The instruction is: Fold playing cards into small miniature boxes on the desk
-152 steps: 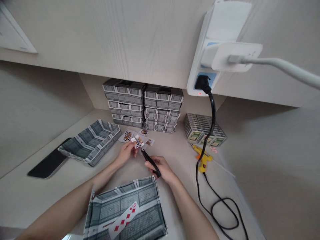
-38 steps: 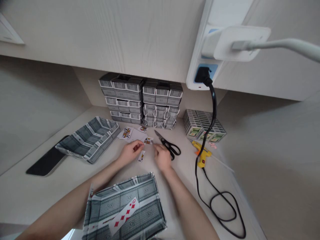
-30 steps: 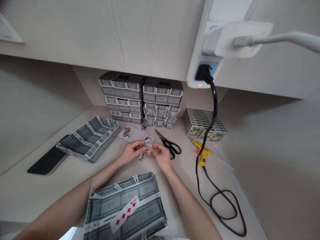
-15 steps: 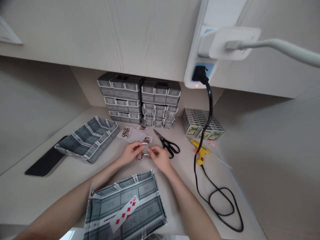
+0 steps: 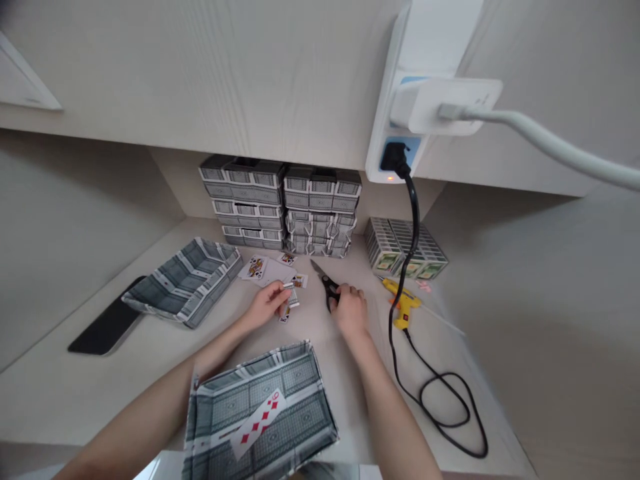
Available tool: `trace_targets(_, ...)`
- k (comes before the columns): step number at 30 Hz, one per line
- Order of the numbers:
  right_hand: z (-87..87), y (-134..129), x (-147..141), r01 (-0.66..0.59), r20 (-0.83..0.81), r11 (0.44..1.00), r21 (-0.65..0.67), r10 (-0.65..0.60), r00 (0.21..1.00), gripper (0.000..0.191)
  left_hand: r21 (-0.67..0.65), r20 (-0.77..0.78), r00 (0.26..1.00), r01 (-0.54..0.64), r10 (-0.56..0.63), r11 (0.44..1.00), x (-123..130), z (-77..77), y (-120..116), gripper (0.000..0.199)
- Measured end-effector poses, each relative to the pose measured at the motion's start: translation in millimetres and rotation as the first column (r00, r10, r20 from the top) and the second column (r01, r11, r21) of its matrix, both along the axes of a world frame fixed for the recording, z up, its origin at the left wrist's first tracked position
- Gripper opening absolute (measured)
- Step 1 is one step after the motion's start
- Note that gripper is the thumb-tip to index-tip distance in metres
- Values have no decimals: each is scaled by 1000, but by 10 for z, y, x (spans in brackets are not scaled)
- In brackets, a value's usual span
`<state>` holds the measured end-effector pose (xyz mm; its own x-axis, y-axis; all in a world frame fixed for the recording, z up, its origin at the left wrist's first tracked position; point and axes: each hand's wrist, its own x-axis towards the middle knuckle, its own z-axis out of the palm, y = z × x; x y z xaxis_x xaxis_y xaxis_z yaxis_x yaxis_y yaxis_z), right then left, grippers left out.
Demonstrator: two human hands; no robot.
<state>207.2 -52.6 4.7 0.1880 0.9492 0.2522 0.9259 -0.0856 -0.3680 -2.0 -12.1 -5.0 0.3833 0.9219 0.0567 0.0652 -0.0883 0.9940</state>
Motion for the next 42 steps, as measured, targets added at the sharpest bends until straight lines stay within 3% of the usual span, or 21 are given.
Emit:
trace_targets(4, 58, -33, 40, 52, -158, 996, -71, -63, 985, 22, -2, -6, 1000, -6, 6, 1000, -8, -18, -3, 32)
trace_targets(7, 57, -24, 60, 3, -466, 999, -33, -18, 884, 24, 17, 11, 1000, 12, -12, 1000, -9, -21, -5, 29)
trace_targets(8, 57, -18, 45, -33, -600, 999, -18, 15, 800, 27, 23, 22, 1000, 16, -17, 1000, -9, -17, -3, 29)
trace_targets(10, 74, -10, -22, -119, -830, 993, -18, 52, 556, 34, 31, 48, 999, 22, -23, 999, -9, -1, 2, 30)
trace_targets(12, 115, -17, -117, -197, -936, 980, -22, 49, 349, 44, 30, 70, 997, 17, -19, 999, -13, 26, 9, 32)
trace_targets(15, 192, -52, -237, -301, -983, 951, 71, 118, 140, 47, 33, 89, 996, -15, 11, 999, -30, 69, 15, 35)
trace_targets(17, 228, -76, -272, -352, -983, 925, 139, 173, 66, 49, 32, 91, 995, -30, 27, 999, -46, 88, 17, 35)
trace_targets(20, 253, -102, -275, -434, -977, 885, 170, 208, 41, 57, 17, 96, 995, -26, 24, 1000, -64, 100, 19, 35)
trace_targets(25, 317, -137, -229, -491, -978, 858, 149, 202, 56, 51, -26, 150, 987, -45, 49, 999, -75, 112, 26, 35)
trace_targets(29, 361, -155, -162, -648, -981, 761, 39, 151, 119, 51, -65, 223, 970, -83, 96, 994, -94, 105, 51, 37)
trace_targets(33, 352, -159, -148, -644, -980, 765, 15, 138, 141, 50, -102, 233, 962, -122, 143, 987, -110, 82, 83, 39)
trace_targets(37, 341, -173, -175, -686, -983, 728, -7, 119, 137, 49, -124, 232, 958, -143, 169, 982, -101, 71, 97, 39)
trace_targets(42, 330, -188, -192, -691, -989, 722, 36, 123, 77, 48, -137, 265, 945, -157, 189, 978, -94, 59, 103, 35)
